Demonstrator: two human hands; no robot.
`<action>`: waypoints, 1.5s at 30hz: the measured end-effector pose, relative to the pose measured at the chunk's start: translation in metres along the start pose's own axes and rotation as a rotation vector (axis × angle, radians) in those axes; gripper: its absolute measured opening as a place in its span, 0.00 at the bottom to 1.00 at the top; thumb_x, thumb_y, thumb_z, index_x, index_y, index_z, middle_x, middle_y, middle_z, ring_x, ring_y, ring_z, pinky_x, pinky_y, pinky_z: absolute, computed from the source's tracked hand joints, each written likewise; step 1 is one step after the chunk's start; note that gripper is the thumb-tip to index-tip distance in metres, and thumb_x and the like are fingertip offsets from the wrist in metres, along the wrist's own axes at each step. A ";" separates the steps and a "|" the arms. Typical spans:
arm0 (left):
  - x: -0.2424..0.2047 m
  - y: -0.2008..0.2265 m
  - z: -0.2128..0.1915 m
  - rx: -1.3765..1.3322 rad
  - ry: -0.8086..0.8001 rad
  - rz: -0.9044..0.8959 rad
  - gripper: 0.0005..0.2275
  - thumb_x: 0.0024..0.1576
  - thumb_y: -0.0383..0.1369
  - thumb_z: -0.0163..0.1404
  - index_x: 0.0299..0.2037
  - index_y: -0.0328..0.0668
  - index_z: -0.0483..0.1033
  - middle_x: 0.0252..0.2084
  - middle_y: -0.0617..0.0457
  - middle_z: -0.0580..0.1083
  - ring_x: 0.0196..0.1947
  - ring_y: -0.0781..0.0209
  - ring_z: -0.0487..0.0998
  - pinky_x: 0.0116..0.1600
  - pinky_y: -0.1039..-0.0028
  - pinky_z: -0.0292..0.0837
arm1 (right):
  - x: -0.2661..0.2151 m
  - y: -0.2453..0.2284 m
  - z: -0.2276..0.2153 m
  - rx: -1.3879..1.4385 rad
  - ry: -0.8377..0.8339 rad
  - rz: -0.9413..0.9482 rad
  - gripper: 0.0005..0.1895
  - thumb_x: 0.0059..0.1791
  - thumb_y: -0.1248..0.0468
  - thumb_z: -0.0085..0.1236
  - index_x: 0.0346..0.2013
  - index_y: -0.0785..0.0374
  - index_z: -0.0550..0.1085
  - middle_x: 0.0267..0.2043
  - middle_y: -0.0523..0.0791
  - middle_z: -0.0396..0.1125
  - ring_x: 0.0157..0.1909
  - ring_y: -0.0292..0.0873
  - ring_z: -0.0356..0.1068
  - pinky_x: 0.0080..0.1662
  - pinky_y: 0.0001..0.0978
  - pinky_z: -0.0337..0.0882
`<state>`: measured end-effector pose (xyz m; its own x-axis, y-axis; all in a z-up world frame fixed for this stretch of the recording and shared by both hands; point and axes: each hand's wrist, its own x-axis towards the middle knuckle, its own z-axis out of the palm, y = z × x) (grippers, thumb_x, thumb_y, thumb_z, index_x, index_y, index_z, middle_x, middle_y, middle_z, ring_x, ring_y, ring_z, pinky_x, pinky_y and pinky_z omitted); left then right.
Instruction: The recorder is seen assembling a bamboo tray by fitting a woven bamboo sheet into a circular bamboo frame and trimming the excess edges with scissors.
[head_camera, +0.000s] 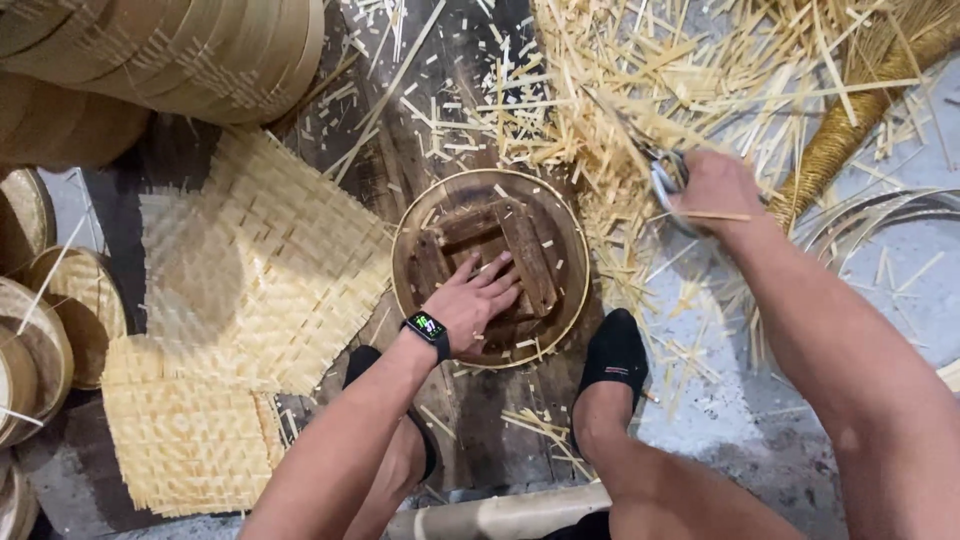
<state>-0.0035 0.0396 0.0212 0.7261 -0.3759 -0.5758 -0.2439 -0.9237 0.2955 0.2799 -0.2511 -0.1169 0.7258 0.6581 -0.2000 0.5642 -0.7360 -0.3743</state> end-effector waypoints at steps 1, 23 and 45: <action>0.001 -0.001 -0.001 0.012 -0.016 -0.009 0.46 0.36 0.38 0.68 0.69 0.42 0.60 0.76 0.51 0.54 0.78 0.51 0.42 0.77 0.49 0.36 | 0.001 0.010 0.011 0.159 -0.013 0.075 0.17 0.44 0.55 0.59 0.39 0.64 0.79 0.38 0.62 0.72 0.42 0.66 0.73 0.45 0.55 0.72; 0.008 -0.007 -0.006 -0.131 0.167 -0.035 0.28 0.45 0.36 0.61 0.59 0.41 0.72 0.70 0.47 0.63 0.74 0.50 0.53 0.74 0.45 0.46 | 0.086 0.074 -0.048 0.147 -0.253 0.554 0.35 0.39 0.36 0.77 0.28 0.69 0.80 0.28 0.52 0.70 0.23 0.40 0.61 0.27 0.40 0.64; 0.160 -0.092 -0.053 -0.634 0.297 -0.477 0.14 0.43 0.46 0.68 0.29 0.47 0.88 0.29 0.51 0.83 0.33 0.59 0.82 0.50 0.67 0.68 | -0.064 -0.129 0.064 1.123 -0.166 0.565 0.10 0.47 0.66 0.66 0.34 0.70 0.76 0.29 0.46 0.72 0.29 0.39 0.69 0.31 0.32 0.70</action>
<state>0.1691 0.0686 -0.0577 0.8199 0.1604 -0.5495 0.4739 -0.7286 0.4945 0.1353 -0.1883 -0.1140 0.6517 0.3690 -0.6626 -0.5095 -0.4341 -0.7429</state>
